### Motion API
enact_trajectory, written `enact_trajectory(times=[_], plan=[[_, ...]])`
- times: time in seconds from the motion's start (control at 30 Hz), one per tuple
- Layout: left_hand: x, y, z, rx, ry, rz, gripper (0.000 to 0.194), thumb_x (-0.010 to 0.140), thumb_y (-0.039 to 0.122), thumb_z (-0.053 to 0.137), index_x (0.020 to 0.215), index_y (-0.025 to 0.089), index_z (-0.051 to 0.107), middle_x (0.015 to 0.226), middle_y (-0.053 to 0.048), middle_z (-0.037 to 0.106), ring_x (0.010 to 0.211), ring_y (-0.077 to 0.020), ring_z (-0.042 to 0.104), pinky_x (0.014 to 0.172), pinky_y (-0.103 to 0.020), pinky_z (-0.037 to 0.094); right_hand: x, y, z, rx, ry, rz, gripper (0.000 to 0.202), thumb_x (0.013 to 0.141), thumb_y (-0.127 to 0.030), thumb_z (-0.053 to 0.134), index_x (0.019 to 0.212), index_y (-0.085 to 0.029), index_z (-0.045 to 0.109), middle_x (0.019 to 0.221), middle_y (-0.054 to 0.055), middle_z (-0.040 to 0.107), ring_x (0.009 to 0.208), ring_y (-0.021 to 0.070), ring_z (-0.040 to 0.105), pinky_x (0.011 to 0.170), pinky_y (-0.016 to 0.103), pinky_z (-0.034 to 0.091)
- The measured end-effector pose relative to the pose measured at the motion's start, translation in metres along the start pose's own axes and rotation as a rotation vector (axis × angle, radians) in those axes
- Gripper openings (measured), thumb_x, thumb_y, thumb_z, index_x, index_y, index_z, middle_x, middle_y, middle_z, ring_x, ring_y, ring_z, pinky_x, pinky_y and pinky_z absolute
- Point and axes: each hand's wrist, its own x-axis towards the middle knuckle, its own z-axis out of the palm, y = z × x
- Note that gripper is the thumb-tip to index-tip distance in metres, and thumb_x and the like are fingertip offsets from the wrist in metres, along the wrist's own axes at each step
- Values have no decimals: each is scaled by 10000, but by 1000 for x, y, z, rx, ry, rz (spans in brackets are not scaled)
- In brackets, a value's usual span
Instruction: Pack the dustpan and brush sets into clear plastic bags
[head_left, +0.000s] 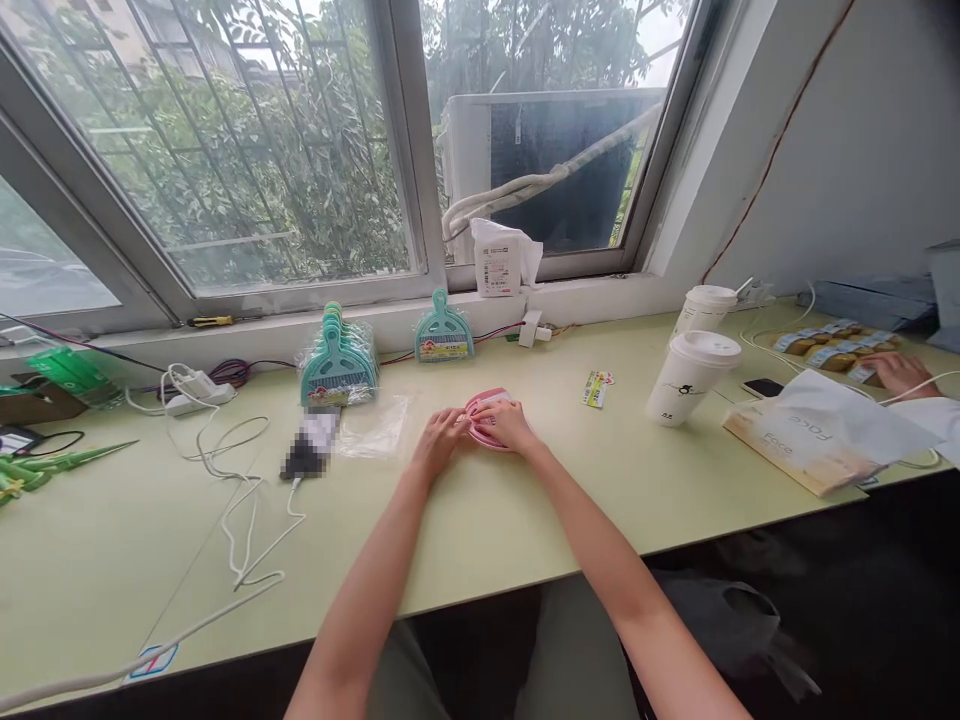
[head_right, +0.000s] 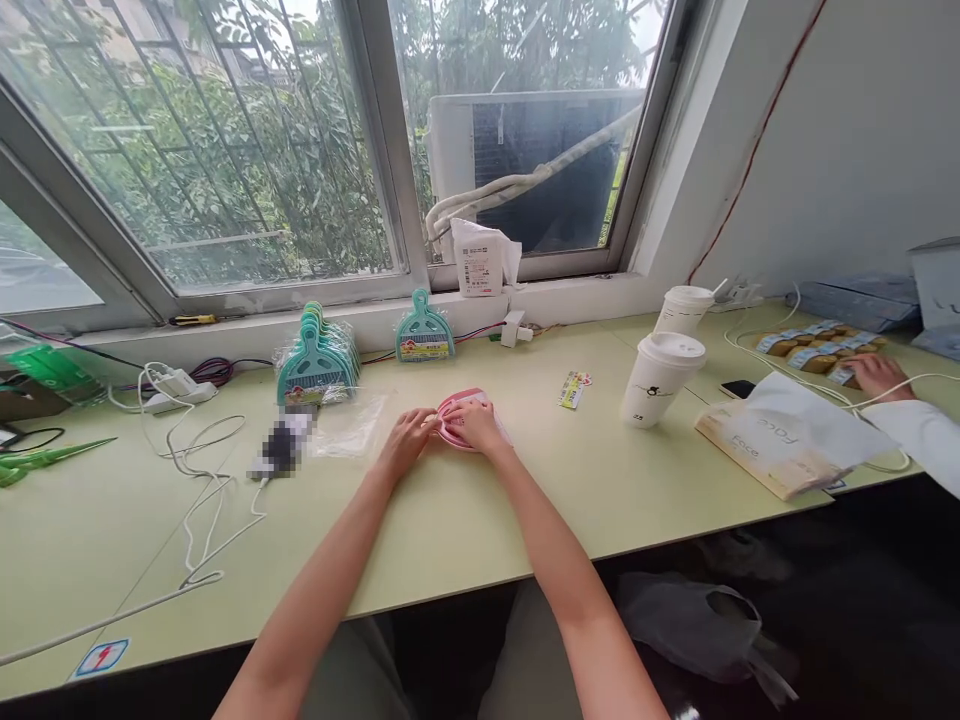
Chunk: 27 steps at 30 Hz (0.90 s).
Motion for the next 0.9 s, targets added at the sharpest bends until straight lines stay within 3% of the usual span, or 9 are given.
enact_trajectory(times=[0.17, 0.5, 0.7, 0.9], plan=[[0, 0, 6, -39, -57, 11, 308, 905, 127, 419, 1105, 218, 634, 1070, -99, 638, 1011, -212, 573, 889, -348, 458, 2, 3, -2, -43, -21, -26, 162, 870, -332, 593, 955, -331, 731, 1143, 1, 686, 1094, 205, 536, 938, 390, 311], [5, 8, 14, -106, -84, -123, 416, 828, 19, 466, 1131, 245, 641, 1084, -83, 677, 919, -188, 651, 763, -272, 487, 4, 4, -8, -117, -24, -61, 179, 871, -248, 583, 891, -321, 746, 1041, 15, 719, 1053, 211, 568, 924, 370, 303], [5, 11, 13, -155, -60, -99, 432, 804, -4, 472, 1122, 244, 627, 1083, -87, 671, 930, -187, 657, 766, -257, 484, 4, 0, -12, -143, -29, -66, 199, 856, -178, 578, 879, -285, 744, 1013, 23, 726, 1003, 205, 602, 935, 354, 310], [11, 23, 11, -183, -105, -180, 283, 784, 33, 527, 1005, 180, 625, 780, -78, 667, 747, -190, 646, 686, -256, 473, 2, -3, -20, -115, -85, -45, 232, 832, -134, 566, 860, -282, 741, 978, -8, 734, 965, 183, 624, 924, 330, 333]])
